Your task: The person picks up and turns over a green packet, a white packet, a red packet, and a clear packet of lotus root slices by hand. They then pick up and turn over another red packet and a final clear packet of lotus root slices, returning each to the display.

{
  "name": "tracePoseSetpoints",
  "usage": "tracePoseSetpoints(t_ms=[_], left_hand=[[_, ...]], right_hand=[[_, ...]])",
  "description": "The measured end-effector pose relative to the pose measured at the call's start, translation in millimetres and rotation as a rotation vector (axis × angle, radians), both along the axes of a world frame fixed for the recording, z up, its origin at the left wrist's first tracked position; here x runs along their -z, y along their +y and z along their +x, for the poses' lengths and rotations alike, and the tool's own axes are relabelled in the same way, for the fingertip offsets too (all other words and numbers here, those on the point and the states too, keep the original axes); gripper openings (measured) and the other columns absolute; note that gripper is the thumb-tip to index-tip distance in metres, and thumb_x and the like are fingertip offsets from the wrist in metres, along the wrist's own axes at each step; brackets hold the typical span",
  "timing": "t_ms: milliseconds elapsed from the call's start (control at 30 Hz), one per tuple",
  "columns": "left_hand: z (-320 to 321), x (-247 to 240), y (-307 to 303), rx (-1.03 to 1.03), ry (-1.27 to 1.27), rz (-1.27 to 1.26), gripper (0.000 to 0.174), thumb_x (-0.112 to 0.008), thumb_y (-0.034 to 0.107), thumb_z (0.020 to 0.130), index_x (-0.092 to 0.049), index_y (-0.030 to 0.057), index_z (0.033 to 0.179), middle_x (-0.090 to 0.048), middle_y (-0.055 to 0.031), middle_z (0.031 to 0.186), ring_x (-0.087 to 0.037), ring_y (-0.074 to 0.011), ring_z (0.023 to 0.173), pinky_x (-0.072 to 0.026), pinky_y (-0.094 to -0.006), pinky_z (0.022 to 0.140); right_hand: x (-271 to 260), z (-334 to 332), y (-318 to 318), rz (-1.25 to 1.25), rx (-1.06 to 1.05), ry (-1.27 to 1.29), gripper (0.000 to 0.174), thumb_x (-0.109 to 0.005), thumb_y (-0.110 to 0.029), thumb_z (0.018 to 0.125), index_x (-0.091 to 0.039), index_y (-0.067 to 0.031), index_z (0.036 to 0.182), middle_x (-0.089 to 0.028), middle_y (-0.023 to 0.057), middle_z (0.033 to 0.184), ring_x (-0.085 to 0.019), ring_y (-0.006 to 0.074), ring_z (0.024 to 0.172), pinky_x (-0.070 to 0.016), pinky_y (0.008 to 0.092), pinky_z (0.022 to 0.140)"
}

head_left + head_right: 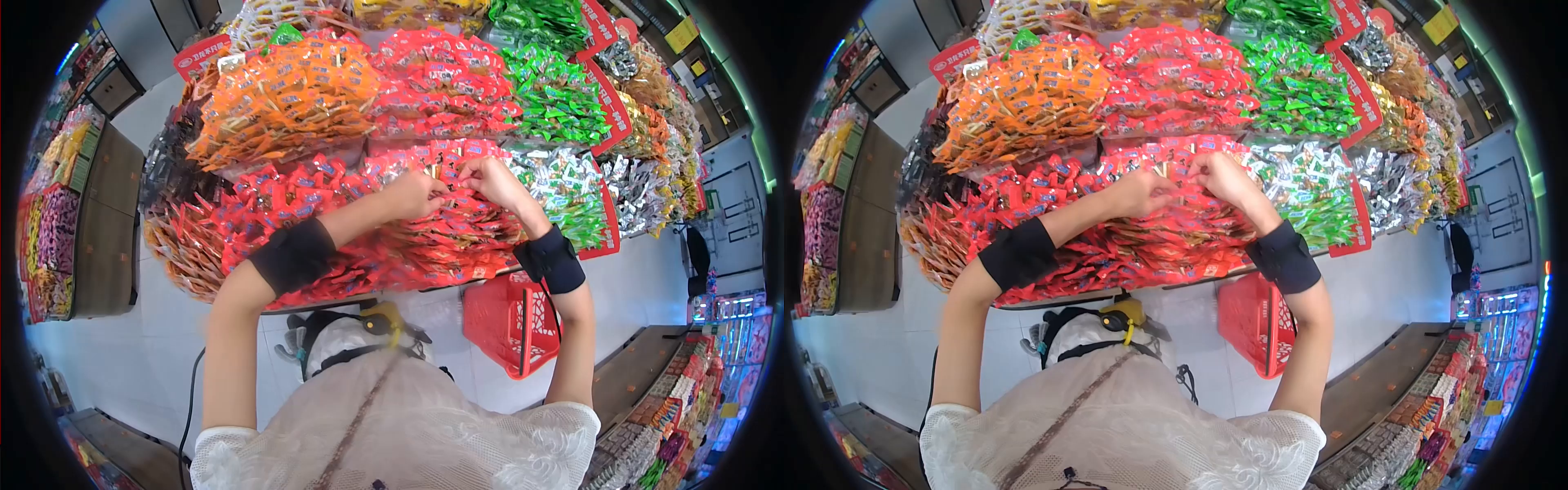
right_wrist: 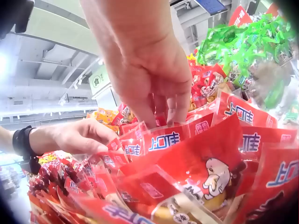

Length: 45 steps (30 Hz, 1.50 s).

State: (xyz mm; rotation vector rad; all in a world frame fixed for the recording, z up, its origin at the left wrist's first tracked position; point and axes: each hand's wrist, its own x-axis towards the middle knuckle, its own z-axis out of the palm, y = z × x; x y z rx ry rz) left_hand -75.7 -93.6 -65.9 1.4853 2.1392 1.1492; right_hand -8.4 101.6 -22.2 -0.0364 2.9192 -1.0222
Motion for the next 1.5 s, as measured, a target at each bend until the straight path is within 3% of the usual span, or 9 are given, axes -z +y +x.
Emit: tracePoseSetpoints(t_ms=[67,267,600,800,933,1033,1100,1300,1500], left_hand=[[-0.7,5.2,0.6,0.017,0.025,0.018,0.024,-0.059,0.023,0.076,-0.064,0.0083,0.094,-0.063,-0.015,0.077,-0.061,-0.0291,0.072,-0.0488,-0.0376,0.066],[-7.8,8.9,5.8,0.055,0.04,-0.033,0.025,-0.058,0.025,0.076,-0.064,0.0086,0.094,-0.063,-0.0153,0.078,-0.061,-0.0307,0.074,-0.0488,-0.0389,0.069],[-9.9,-18.9,0.8,0.031,0.026,-0.183,0.029,-0.057,0.022,0.077,-0.061,0.0035,0.098,-0.063,-0.0178,0.082,-0.062,-0.0301,0.076,-0.0481,-0.0392,0.072],[-20.9,-29.1,-8.0,-0.006,-0.031,-0.087,0.029,-0.058,0.017,0.077,-0.059,0.003,0.102,-0.064,-0.0146,0.092,-0.062,-0.0269,0.085,-0.0484,-0.0356,0.076],[-20.9,-67.6,-28.9,-0.044,0.065,0.056,0.022,-0.057,0.017,0.079,-0.061,0.0041,0.097,-0.064,-0.0124,0.09,-0.061,-0.0266,0.082,-0.0477,-0.0352,0.075],[-19.2,-106.6,-53.0,-0.021,0.341,0.177,0.019,-0.058,0.014,0.078,-0.063,0.0059,0.093,-0.064,-0.0118,0.089,-0.06,-0.0267,0.085,-0.0481,-0.0357,0.076],[-28.0,-127.2,-67.3,-0.042,0.347,0.14,0.016,-0.06,0.015,0.076,-0.064,0.0075,0.09,-0.062,-0.0099,0.085,-0.058,-0.0263,0.082,-0.0464,-0.0369,0.075],[-95.3,-183.1,-105.4,-0.303,0.601,0.221,0.014,-0.063,0.014,0.076,-0.062,0.0055,0.087,-0.062,-0.0097,0.085,-0.057,-0.0252,0.083,-0.0445,-0.0351,0.074],[-183.4,-200.5,-131.4,-0.531,0.752,-0.012,0.02,-0.061,0.017,0.077,-0.063,0.0058,0.093,-0.063,-0.0096,0.089,-0.057,-0.0266,0.086,-0.0451,-0.0363,0.076]], right_hand=[[-2.4,2.8,3.7,-0.132,0.04,0.008,0.013,-0.061,-0.002,0.075,-0.06,-0.0012,0.087,-0.063,0.0107,0.072,-0.062,0.0182,0.065,-0.0481,0.0295,0.059],[-43.1,22.6,-28.7,-0.108,0.159,0.397,0.014,-0.059,-0.006,0.079,-0.06,-0.0023,0.092,-0.062,0.0095,0.083,-0.061,0.0171,0.074,-0.0473,0.0268,0.062],[-35.5,65.7,-79.3,-0.439,0.299,0.403,0.014,-0.054,-0.002,0.082,-0.059,-0.0013,0.096,-0.059,0.005,0.087,-0.056,0.0095,0.077,-0.0443,0.0211,0.066],[-10.7,78.6,-90.4,-0.594,0.353,0.495,0.014,-0.052,-0.003,0.085,-0.057,0.0011,0.098,-0.06,0.0072,0.092,-0.057,0.0113,0.084,-0.0457,0.023,0.072],[-5.6,86.3,-100.3,-0.796,0.377,0.485,0.015,-0.049,-0.004,0.087,-0.055,0.0011,0.101,-0.061,0.008,0.093,-0.058,0.0118,0.085,-0.0464,0.0233,0.074],[2.2,90.5,-100.0,-0.841,0.368,0.52,0.016,-0.049,-0.003,0.088,-0.054,0.0008,0.102,-0.061,0.0084,0.092,-0.057,0.011,0.082,-0.0468,0.0226,0.072],[8.1,93.1,-99.9,-0.862,0.379,0.527,0.015,-0.049,-0.003,0.088,-0.054,0.0009,0.101,-0.061,0.008,0.091,-0.057,0.0102,0.08,-0.0467,0.022,0.072],[12.2,96.0,-103.6,-0.924,0.4,0.519,0.014,-0.049,-0.003,0.087,-0.054,0.0017,0.1,-0.061,0.0075,0.089,-0.056,0.0092,0.076,-0.0463,0.0215,0.07],[15.7,100.4,-103.9,-0.964,0.402,0.531,0.013,-0.049,-0.002,0.087,-0.054,0.0017,0.099,-0.061,0.0078,0.088,-0.057,0.0092,0.076,-0.0462,0.0214,0.07]])
